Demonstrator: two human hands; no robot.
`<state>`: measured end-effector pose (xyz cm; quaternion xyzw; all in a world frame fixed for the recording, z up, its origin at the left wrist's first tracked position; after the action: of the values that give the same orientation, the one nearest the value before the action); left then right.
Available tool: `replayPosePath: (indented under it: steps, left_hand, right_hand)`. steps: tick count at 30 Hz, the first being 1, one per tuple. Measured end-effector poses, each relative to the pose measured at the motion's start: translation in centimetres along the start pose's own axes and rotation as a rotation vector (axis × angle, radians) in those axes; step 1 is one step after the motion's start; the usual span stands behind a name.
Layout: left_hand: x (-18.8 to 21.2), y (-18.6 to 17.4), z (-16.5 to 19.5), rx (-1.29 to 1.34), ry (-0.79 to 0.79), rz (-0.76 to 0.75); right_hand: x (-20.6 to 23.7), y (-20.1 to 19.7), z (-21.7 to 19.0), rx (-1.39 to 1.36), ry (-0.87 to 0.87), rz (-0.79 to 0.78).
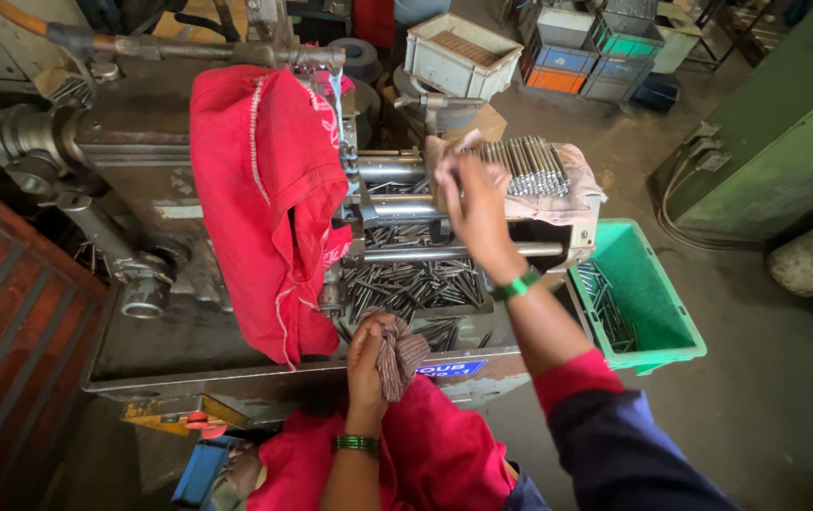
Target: The person operates a metalworking machine by repeatedly inserting small metal pins into a slot and pulling a lever to process them. They occasionally pause to wipe the machine with a cloth and inspect the pins.
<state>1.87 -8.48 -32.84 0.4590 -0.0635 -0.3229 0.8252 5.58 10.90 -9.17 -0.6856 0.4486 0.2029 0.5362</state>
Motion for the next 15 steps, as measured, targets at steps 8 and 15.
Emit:
replayPosePath:
  steps: [8,15]
  left_hand:
    - [-0.1,-0.5,0.3,-0.068,0.018,0.053]
    - [-0.4,-1.1,0.2,-0.098,0.089,0.053]
  right_hand:
    - [13.3,4.9,0.9,-0.884,0.387,-0.27]
    - [19.6,8.3,5.4,-0.642,0.737,-0.347]
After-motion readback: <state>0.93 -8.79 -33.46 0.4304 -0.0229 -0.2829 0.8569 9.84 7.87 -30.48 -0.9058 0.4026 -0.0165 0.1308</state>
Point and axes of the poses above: each hand's wrist, its own x-axis away from the middle knuckle, its own y-axis out of the palm, z = x × y, the point moved 6 cm from there along -x, towards the middle knuckle, and after that the axes turned 7 degrees about y, right-handed, at the moved point
